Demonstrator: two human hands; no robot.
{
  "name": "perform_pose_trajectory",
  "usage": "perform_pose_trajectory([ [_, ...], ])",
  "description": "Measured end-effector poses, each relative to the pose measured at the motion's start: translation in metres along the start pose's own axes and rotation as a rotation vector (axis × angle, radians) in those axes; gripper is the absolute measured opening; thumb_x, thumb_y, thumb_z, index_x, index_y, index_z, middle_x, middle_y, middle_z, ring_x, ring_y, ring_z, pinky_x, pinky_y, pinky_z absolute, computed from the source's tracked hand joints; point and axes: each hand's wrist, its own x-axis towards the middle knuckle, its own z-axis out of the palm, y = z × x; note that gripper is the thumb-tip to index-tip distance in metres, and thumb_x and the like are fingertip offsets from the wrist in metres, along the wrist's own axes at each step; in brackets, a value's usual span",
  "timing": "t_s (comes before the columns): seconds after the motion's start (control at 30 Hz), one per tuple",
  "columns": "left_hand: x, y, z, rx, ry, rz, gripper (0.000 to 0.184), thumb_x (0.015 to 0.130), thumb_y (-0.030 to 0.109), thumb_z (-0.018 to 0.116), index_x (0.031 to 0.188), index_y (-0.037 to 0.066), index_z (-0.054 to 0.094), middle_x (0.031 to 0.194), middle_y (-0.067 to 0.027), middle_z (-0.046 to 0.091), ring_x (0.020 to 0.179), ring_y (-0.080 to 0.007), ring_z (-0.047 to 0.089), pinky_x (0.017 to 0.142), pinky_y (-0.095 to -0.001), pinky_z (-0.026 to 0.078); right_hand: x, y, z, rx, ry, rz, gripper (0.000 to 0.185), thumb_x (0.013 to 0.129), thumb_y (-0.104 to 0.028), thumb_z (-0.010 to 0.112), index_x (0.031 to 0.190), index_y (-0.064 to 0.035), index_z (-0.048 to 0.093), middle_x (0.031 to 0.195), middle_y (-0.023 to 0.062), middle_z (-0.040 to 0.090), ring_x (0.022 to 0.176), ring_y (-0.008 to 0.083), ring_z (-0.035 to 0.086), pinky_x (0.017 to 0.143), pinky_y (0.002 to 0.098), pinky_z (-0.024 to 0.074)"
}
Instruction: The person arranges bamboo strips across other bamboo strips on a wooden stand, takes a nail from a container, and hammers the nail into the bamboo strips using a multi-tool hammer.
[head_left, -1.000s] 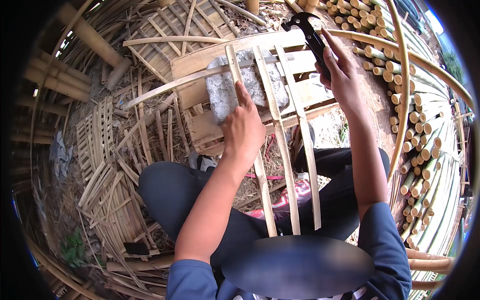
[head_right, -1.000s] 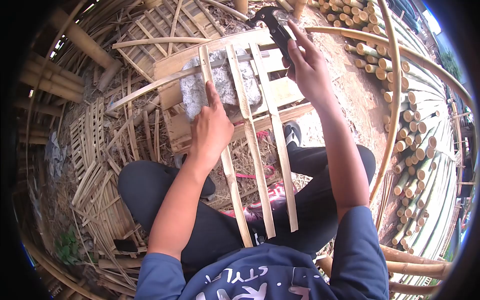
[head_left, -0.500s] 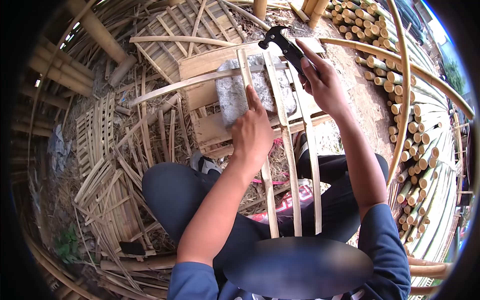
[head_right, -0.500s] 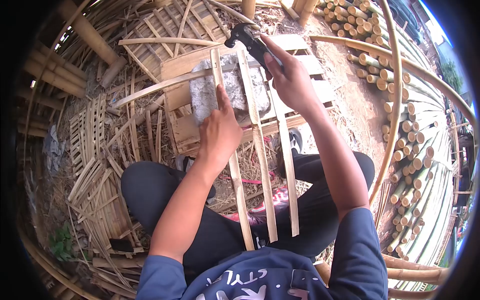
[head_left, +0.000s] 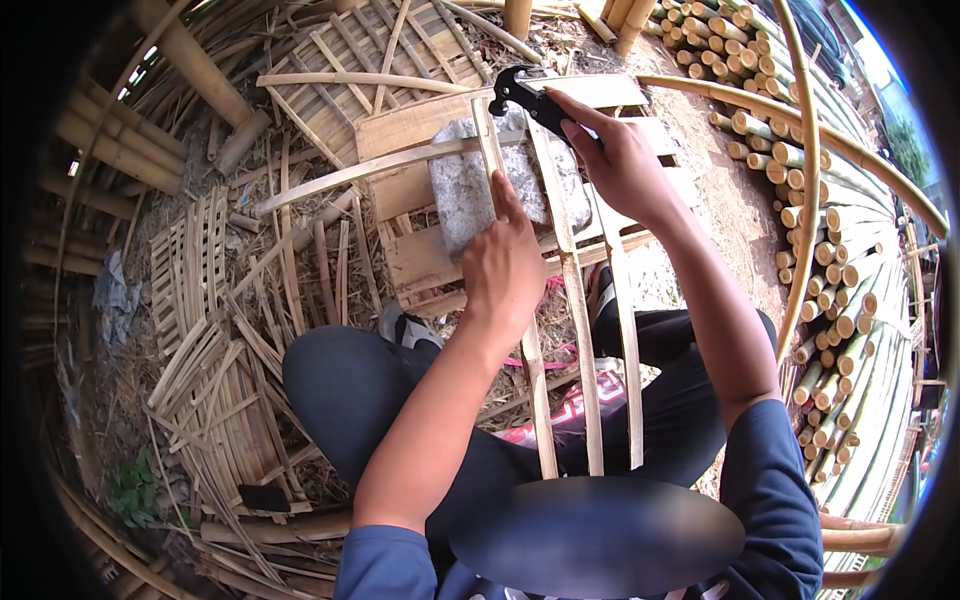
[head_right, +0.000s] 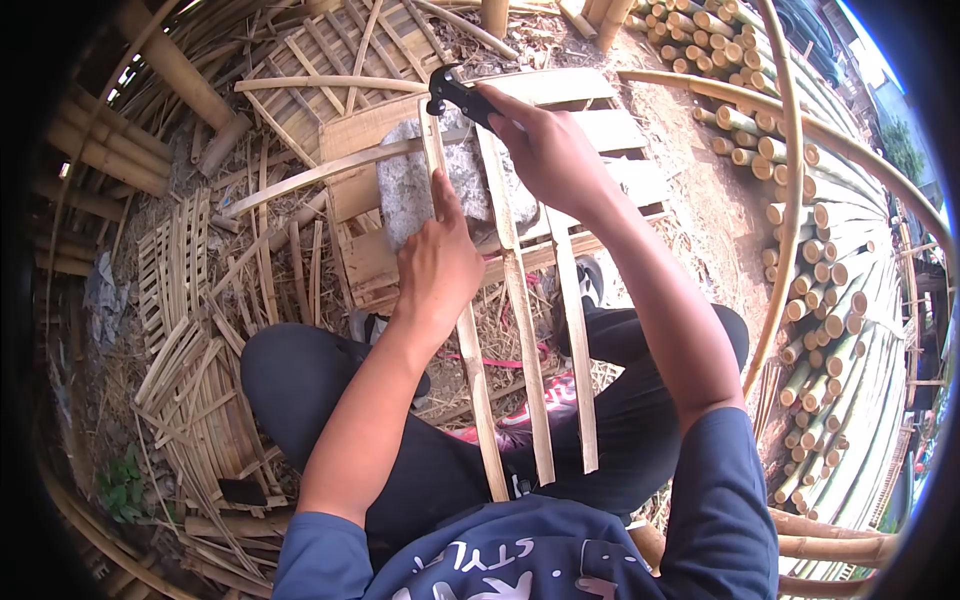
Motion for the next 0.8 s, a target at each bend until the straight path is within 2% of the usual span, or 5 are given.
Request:
perform_pose_trajectory([
  [0.1,0.0,-0.002,0.004,-0.02,0.05,0.02,0.078,0.085,-0.008,0.051,0.15,-0.019,0.009,0.076,-0.025,0.069,0.059,-0.0263,0.068,0.049,-0.0355,0.057,0.008,-0.014,0.0,0.008,0.032,-0.044,0.042,0.102,-0.022,0.055,0.144,-0.0193,0.055,0.062,0.0208,0.058,0.055,0.0356,0.059,0.061,0.0459,0.0471],
  [0.47,0.001,-0.004,0.006,-0.052,-0.012,-0.021,0.086,0.083,0.004,0.062,0.15,-0.019,0.012,0.076,-0.024,0.068,0.065,-0.0351,0.07,0.062,-0.0434,0.058,0.012,-0.016,0.015,-0.057,0.121,-0.208,0.045,0.099,-0.017,0.056,0.144,-0.017,0.053,0.066,0.0216,0.063,0.058,0.0391,0.063,0.058,0.0495,0.049],
  [0.57,0.001,-0.003,0.006,-0.056,-0.019,-0.016,0.084,0.082,0.001,0.058,0.149,-0.02,0.012,0.07,-0.0214,0.067,0.062,-0.034,0.069,0.06,-0.0433,0.057,0.015,-0.013,0.014,-0.192,-0.072,-0.178,0.049,0.099,-0.017,0.056,0.148,-0.0176,0.048,0.064,0.0206,0.063,0.056,0.0388,0.063,0.058,0.0497,0.0482],
  [0.7,0.001,-0.004,0.003,-0.068,-0.014,-0.008,0.079,0.085,-0.002,0.055,0.148,-0.022,0.011,0.075,-0.0249,0.069,0.063,-0.0313,0.071,0.056,-0.0391,0.058,0.008,-0.02,0.025,-0.015,0.194,-0.216,0.045,0.099,-0.017,0.056,0.144,-0.0178,0.054,0.06,0.0208,0.06,0.054,0.0377,0.062,0.057,0.0496,0.0477],
  [0.8,-0.001,-0.005,0.003,-0.031,-0.002,0.015,0.077,0.086,-0.004,0.054,0.147,-0.023,0.011,0.078,-0.0268,0.07,0.064,-0.0303,0.072,0.054,-0.0369,0.059,0.008,-0.022,0.017,-0.174,-0.034,-0.126,0.051,0.099,-0.014,0.056,0.149,-0.0181,0.047,0.061,0.0212,0.06,0.056,0.0384,0.063,0.059,0.0491,0.048],
])
